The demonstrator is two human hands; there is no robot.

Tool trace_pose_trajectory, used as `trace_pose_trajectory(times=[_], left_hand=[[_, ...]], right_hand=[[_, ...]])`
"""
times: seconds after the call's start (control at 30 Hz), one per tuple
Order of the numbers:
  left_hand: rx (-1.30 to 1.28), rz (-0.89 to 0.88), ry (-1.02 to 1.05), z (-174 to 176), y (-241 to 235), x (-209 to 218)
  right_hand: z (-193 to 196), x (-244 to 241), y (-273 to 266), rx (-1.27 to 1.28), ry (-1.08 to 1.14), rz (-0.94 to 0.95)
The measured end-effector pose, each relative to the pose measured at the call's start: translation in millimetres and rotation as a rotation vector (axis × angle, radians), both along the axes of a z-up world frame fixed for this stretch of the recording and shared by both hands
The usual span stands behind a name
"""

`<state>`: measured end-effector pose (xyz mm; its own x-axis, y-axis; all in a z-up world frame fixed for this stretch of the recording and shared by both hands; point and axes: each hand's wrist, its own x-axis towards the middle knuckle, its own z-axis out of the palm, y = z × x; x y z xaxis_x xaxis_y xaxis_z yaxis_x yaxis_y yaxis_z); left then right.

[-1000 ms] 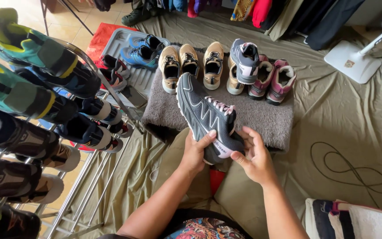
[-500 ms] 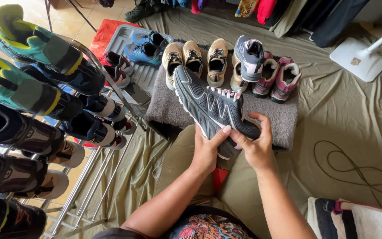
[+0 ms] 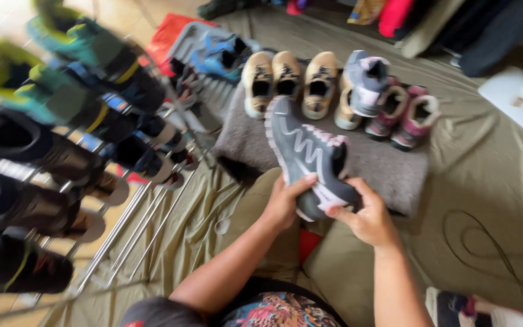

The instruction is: The person sits on the floor and laces a pair of grey sneakers with pink laces. They then switch to a pair of teal sneakers with yellow laces and thread the laces through the eyelets.

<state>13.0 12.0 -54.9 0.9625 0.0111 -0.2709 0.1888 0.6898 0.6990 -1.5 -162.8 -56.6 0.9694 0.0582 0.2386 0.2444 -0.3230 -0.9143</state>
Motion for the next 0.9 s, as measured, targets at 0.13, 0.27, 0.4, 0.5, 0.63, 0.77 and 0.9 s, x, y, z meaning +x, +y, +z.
trace_pose_trajectory(times=[0.13,0.27,0.4,0.5,0.63,0.77,0.9], left_hand=[[0.094,-0.006,0.029,-39,-10,8],[0.590,0.028,-0.225,-119,-25,13],[1.002,-0.135,-0.479,-112,-24,10],[1.375,-0.375,-0.415,-118,-41,46],[1.475,-0.324,-0.655,-130,-40,83],[1.177,-0.236,-0.543,-189,-47,103],[1.536,-0.384,-0.320,-208,-40,107]], right_hand=[[-33,13,-14,-0.129,0.035,-0.053],[-69,32,-28,-0.493,-0.258,-0.122],[-99,54,-36,-0.654,-0.377,-0.186],[-154,92,-49,-0.713,-0.491,-0.318],[-174,102,-30,-0.727,-0.448,-0.403],[-160,90,-3,-0.580,-0.187,-0.303],[-120,90,-12,-0.307,0.256,-0.139]])
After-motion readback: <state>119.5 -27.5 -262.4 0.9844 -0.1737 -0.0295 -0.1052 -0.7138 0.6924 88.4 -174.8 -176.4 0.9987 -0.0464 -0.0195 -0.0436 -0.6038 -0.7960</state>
